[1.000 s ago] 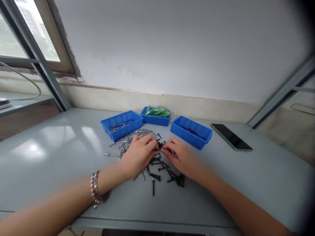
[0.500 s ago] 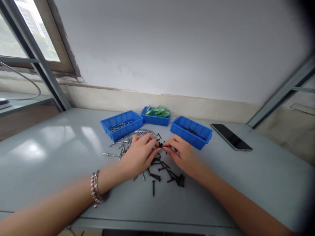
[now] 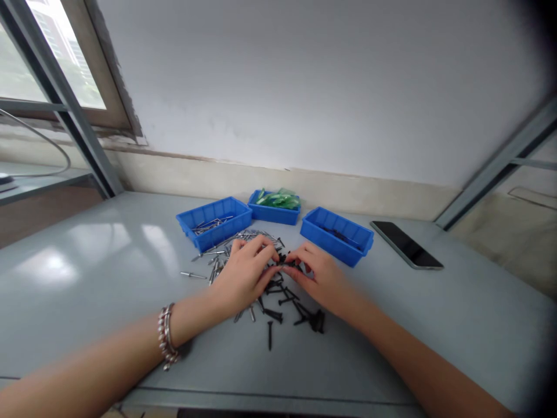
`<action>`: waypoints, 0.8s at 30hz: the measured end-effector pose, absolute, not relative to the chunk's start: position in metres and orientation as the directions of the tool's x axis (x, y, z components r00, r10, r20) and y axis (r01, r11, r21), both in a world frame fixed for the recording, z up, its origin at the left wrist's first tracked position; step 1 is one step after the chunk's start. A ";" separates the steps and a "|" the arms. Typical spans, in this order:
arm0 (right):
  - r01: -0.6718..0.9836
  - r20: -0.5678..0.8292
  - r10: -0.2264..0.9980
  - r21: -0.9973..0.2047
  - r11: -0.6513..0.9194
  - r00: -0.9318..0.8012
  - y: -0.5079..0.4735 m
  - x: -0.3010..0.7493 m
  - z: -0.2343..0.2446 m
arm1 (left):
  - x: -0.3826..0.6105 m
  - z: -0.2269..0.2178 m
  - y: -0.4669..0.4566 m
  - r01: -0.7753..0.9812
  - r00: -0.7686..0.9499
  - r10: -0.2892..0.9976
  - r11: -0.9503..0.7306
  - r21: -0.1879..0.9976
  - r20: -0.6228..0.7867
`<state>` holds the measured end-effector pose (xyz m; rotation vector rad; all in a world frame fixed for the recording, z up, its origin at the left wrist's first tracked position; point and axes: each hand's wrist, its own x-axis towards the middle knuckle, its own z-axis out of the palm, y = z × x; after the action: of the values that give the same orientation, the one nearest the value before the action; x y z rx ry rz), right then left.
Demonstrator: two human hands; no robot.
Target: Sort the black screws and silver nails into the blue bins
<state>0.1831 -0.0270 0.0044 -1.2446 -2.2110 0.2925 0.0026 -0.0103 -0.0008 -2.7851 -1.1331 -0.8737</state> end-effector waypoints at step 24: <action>0.943 0.678 0.735 -0.230 0.239 -0.021 -0.007 0.235 0.027 | 0.004 -0.002 -0.010 0.606 0.614 0.629 -0.763 0.227 0.477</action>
<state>0.2349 -0.0066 0.0266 -1.5452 -1.8039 -0.3729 0.0041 -0.0103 -0.0024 -2.8598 -1.0953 -0.8721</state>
